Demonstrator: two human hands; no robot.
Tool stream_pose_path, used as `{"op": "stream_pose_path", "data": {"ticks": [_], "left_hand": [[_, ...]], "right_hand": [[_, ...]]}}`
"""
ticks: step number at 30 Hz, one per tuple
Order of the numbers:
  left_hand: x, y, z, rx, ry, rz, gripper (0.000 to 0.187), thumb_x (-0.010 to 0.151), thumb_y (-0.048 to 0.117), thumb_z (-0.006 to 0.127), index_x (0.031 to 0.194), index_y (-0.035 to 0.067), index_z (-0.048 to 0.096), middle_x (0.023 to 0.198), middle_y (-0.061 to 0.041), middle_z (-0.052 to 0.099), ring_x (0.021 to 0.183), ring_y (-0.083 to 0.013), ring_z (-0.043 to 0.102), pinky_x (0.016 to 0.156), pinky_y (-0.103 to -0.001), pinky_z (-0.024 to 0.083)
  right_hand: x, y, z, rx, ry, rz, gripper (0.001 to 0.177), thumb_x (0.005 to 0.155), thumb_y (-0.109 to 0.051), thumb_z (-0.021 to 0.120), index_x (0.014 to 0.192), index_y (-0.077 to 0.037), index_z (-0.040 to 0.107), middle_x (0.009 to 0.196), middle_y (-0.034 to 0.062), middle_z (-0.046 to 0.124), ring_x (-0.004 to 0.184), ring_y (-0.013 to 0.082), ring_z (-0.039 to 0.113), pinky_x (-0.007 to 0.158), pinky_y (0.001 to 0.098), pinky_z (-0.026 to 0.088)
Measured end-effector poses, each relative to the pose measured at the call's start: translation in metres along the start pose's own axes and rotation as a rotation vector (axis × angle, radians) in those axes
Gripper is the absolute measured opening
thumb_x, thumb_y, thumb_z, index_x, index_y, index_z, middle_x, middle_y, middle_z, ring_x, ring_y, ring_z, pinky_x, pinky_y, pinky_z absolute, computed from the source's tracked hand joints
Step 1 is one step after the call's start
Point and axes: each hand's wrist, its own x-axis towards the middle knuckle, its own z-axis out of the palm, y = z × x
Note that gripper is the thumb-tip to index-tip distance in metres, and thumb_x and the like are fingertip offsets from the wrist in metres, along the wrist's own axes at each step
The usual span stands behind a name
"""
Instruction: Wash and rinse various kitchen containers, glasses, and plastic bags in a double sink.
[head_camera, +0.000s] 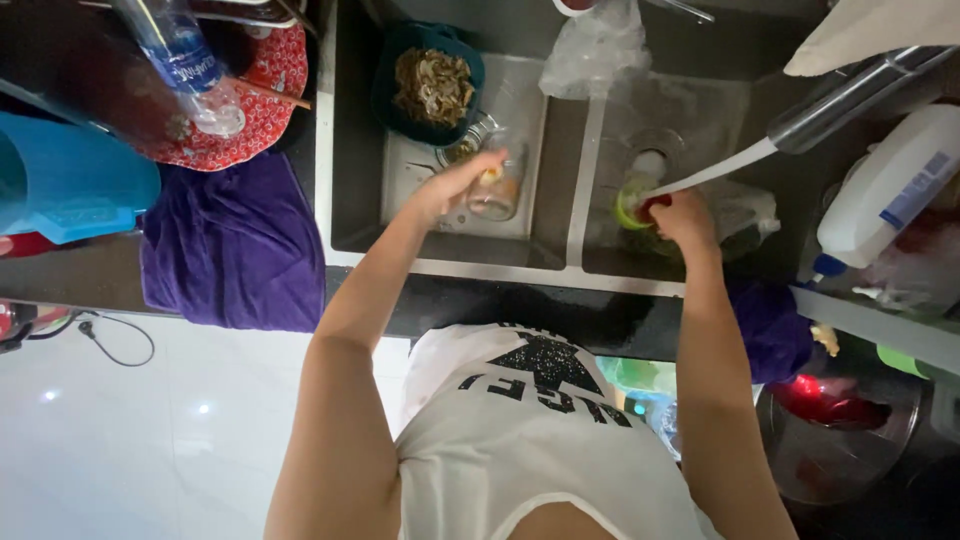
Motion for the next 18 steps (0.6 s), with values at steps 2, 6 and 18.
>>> {"op": "stream_pose_path", "data": {"ticks": [2, 6, 18], "left_hand": [[0.003, -0.014, -0.012, 0.117, 0.04, 0.002, 0.093, 0.076, 0.072, 0.07, 0.138, 0.003, 0.058, 0.134, -0.021, 0.066, 0.124, -0.0319, 0.065, 0.091, -0.046, 0.061], [0.019, -0.037, -0.012, 0.644, 0.266, 0.042, 0.101, 0.067, 0.044, 0.088, 0.145, 0.002, 0.039, 0.133, -0.021, 0.063, 0.125, -0.0357, 0.062, 0.101, -0.042, 0.053], [0.068, -0.058, 0.004, 1.092, 0.205, 0.392, 0.1, 0.062, 0.015, 0.096, 0.146, 0.014, 0.04, 0.142, -0.022, 0.056, 0.132, -0.0423, 0.052, 0.109, -0.048, 0.044]], "right_hand": [[-0.009, -0.011, -0.012, 0.142, -0.012, 0.072, 0.034, 0.092, -0.014, 0.063, 0.123, 0.0, 0.064, 0.104, 0.02, 0.073, 0.078, 0.0314, 0.076, 0.066, 0.0419, 0.062], [-0.009, -0.013, -0.02, 0.299, 0.051, 0.074, 0.021, 0.099, -0.008, 0.063, 0.117, 0.003, 0.068, 0.093, 0.0188, 0.072, 0.07, 0.0264, 0.07, 0.06, 0.0398, 0.057], [0.008, 0.016, 0.016, 0.681, 0.302, 0.042, 0.02, 0.099, -0.013, 0.065, 0.115, 0.0, 0.067, 0.093, 0.01, 0.073, 0.071, 0.0196, 0.07, 0.056, 0.036, 0.058]]}}
